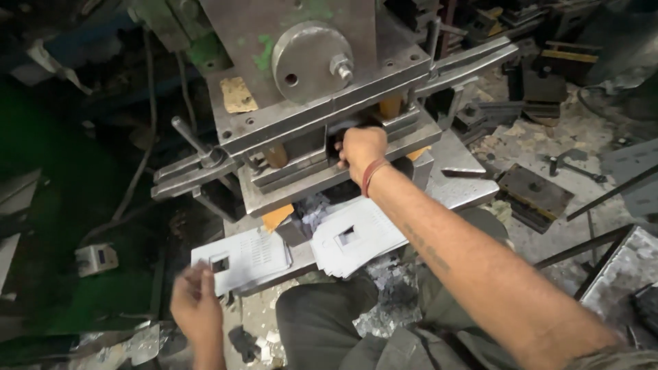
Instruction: Operating a stamping press to process white rectangular panels and stacking the finished parts.
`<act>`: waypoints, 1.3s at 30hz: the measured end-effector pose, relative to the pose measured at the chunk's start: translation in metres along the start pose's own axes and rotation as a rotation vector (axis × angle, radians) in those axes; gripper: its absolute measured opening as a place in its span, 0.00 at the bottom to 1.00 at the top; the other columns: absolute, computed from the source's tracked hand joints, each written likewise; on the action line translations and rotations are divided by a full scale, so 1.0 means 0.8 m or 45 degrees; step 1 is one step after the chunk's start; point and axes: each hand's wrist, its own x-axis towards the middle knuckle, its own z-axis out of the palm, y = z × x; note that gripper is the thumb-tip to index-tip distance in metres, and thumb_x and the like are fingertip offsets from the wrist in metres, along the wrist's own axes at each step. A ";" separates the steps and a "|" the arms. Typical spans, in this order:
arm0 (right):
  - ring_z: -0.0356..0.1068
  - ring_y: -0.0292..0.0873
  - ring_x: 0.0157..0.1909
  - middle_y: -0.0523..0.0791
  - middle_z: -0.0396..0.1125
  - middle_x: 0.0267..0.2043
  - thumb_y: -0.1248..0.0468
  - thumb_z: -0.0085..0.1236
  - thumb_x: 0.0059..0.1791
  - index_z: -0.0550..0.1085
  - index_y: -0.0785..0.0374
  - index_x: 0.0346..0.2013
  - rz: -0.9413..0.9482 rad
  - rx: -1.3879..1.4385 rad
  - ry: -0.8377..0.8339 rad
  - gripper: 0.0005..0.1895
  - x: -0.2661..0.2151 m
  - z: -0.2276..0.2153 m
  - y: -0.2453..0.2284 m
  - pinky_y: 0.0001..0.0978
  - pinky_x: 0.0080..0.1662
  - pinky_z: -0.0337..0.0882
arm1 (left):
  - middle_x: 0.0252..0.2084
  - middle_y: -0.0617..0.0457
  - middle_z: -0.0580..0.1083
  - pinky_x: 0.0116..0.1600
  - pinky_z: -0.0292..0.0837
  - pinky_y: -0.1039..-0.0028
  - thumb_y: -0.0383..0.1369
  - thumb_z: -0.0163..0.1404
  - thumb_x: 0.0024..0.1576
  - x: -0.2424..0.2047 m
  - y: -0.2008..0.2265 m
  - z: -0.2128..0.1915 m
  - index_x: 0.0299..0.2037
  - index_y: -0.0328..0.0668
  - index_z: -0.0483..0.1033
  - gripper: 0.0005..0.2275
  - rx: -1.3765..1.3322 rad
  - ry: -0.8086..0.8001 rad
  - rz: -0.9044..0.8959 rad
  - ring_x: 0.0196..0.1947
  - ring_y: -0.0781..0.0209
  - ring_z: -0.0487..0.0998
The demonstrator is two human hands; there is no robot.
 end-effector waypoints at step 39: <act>0.78 0.56 0.36 0.61 0.74 0.38 0.70 0.53 0.53 0.74 0.75 0.44 0.003 0.083 -0.293 0.10 -0.100 -0.135 0.014 0.47 0.41 0.79 | 0.39 0.41 0.79 0.38 0.86 0.58 0.32 0.55 0.61 -0.018 0.162 0.217 0.51 0.32 0.74 0.12 -0.841 -0.329 -0.447 0.34 0.50 0.83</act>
